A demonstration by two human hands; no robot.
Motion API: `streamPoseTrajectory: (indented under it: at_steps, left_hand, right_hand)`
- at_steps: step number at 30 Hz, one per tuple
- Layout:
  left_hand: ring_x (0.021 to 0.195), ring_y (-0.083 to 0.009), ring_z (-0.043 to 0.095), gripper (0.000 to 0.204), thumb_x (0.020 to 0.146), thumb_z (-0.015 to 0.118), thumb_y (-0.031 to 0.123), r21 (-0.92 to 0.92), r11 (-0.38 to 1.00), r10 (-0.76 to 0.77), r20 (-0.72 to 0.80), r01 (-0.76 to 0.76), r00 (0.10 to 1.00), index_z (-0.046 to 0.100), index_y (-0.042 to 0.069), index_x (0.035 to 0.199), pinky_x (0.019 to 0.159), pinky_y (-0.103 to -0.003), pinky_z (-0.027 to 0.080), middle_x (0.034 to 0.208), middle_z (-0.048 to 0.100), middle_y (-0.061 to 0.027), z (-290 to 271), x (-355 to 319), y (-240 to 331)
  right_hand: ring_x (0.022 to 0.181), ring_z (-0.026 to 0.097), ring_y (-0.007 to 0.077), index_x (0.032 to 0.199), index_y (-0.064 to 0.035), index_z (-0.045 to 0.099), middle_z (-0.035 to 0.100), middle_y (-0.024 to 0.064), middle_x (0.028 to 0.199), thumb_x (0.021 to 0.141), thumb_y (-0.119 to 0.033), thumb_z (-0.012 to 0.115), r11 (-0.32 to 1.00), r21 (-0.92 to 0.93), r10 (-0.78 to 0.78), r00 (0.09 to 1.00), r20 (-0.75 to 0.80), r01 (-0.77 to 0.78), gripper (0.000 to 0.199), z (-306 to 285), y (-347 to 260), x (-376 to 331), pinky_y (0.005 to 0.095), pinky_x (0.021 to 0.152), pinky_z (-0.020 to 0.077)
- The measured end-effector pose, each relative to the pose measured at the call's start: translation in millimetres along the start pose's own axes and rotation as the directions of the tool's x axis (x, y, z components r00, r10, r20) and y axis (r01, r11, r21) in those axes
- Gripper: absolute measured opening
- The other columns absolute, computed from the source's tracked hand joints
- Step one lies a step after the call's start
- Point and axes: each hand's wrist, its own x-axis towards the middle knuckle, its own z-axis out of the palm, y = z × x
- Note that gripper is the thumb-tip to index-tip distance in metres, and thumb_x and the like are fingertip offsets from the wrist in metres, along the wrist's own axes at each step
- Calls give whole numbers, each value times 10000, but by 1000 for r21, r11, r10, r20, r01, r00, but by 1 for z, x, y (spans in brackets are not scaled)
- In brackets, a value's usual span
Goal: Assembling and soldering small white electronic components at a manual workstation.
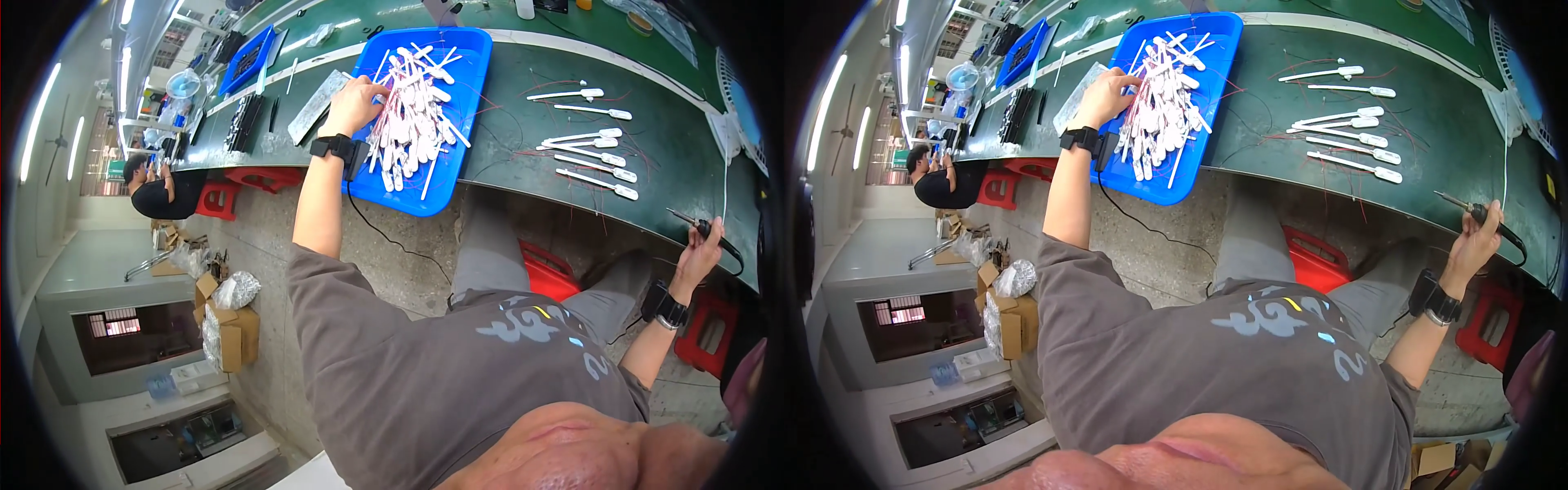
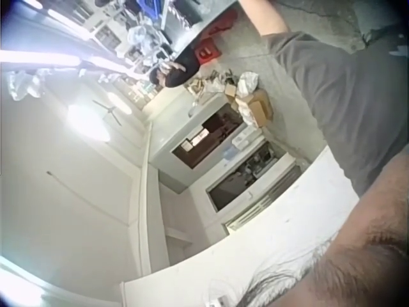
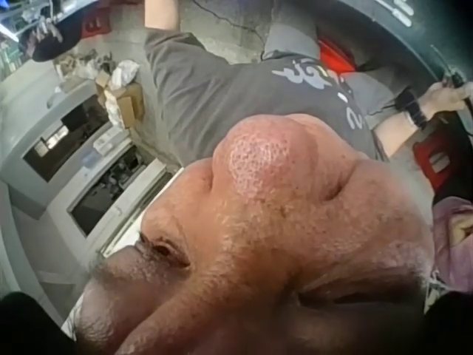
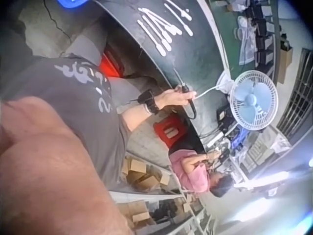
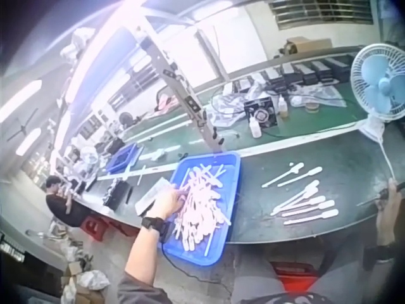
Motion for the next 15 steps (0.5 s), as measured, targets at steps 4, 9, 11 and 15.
streamPoseTrajectory:
  at_steps: [4, 9, 11, 15]
  left_hand:
    - [967, -277, 611, 252, 796, 686, 175, 90, 990, 114, -102, -105, 988, 721, 165, 1045, 865, -395, 502, 948, 667, -69, -5, 2, -7]
    - [992, -281, 602, 264, 790, 698, 179, -20, 993, -121, -67, 120, 990, 717, 171, 1052, 874, -392, 498, 964, 678, -69, -14, -3, -12]
    - [1010, -285, 594, 267, 783, 699, 173, -37, 994, -105, -69, 103, 992, 715, 166, 1049, 891, -385, 491, 969, 683, -70, -7, -7, -12]
    - [1035, -288, 584, 241, 766, 700, 167, -6, 1000, 17, -76, -17, 997, 725, 167, 1005, 911, -408, 482, 1002, 689, -62, -3, -9, -13]
  right_hand:
    - [598, 465, 61, 888, -64, 582, 516, -8, 710, 985, -257, 582, 1000, -23, -9, 998, -66, 8, 217, 4, -4, -4, 208, 552, 376]
    - [595, 465, 63, 897, -60, 586, 524, -3, 714, 984, -258, 585, 1000, 16, -2, 998, -56, 3, 216, 8, 0, -4, 209, 552, 376]
    - [590, 464, 65, 903, -58, 589, 531, -2, 717, 984, -258, 587, 999, 35, -13, 999, -53, 15, 216, 9, -3, -5, 210, 551, 376]
    - [570, 399, 46, 873, -73, 568, 487, -27, 692, 977, -229, 597, 1000, 10, 10, 991, -135, -9, 190, 21, -8, -10, 219, 543, 341]
